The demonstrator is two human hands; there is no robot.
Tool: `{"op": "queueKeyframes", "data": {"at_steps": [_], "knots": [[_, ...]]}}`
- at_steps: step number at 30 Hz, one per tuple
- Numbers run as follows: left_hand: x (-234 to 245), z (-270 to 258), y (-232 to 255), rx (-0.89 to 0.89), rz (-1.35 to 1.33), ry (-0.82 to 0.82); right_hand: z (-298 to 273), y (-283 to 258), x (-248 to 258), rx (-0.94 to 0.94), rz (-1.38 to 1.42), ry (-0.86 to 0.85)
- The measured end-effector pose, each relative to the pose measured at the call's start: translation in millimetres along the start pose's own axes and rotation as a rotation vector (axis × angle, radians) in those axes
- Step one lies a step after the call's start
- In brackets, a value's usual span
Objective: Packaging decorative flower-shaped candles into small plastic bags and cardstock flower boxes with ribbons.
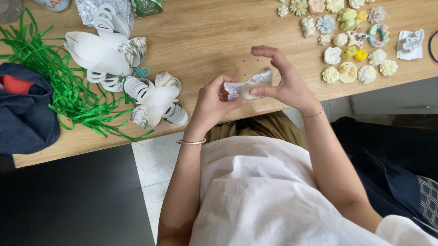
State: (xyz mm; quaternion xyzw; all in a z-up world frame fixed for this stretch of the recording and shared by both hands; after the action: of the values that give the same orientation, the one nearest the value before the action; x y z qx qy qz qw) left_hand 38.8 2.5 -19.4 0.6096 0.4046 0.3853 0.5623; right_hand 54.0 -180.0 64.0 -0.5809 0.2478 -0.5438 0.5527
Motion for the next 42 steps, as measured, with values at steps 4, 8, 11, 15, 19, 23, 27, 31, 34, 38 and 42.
{"op": "queueKeyframes", "data": {"at_steps": [4,8,11,15,19,23,27,31,34,38,42], "knots": [[7.4,-9.2,-6.9,-0.013,-0.018,-0.053,13.5,-12.6,-21.8,0.112,-0.309,-0.364],[23.0,-21.4,-3.9,-0.054,0.097,0.025,16.8,10.5,-43.1,-0.163,-0.3,-0.576],[40.2,-41.7,1.7,-0.19,0.332,0.163,19.4,21.1,-62.7,-0.249,-0.248,-0.607],[59.9,-60.8,-13.4,-0.102,0.395,0.215,25.9,20.9,-88.8,-0.295,-0.202,-0.638],[70.0,-77.3,-47.0,0.192,0.085,0.16,28.0,24.6,-107.8,-0.296,-0.157,-0.657],[119.1,-96.4,-26.7,0.004,0.236,0.519,29.9,23.6,-110.7,-0.296,-0.145,-0.563],[170.5,-108.3,-28.1,0.014,0.651,0.803,24.9,25.7,-96.8,-0.383,-0.092,-0.399],[178.3,-93.0,-33.9,-0.045,1.001,0.75,17.2,25.6,-86.3,-0.424,-0.102,-0.316],[176.6,-83.9,-45.2,0.074,1.035,0.648,9.3,33.5,-76.8,-0.475,-0.112,-0.246],[172.4,-87.4,-34.3,0.047,1.092,0.654,0.2,48.3,-68.6,-0.48,-0.053,-0.174],[173.4,-97.6,-6.3,0.012,1.093,0.689,-3.9,55.8,-61.5,-0.495,-0.028,-0.135]]}}
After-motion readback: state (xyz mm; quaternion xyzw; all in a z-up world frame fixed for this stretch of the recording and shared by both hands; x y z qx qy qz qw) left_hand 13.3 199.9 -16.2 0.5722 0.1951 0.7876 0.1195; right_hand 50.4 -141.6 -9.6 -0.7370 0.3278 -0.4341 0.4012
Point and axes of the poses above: each hand's wrist, its own z-axis towards the middle knuckle, its own x-axis out of the back of the hand, y = z × x, the point moved 6 cm from there along z, towards the middle knuckle, and after that the axes turned 4 degrees about -y, right-handed, at the moved point
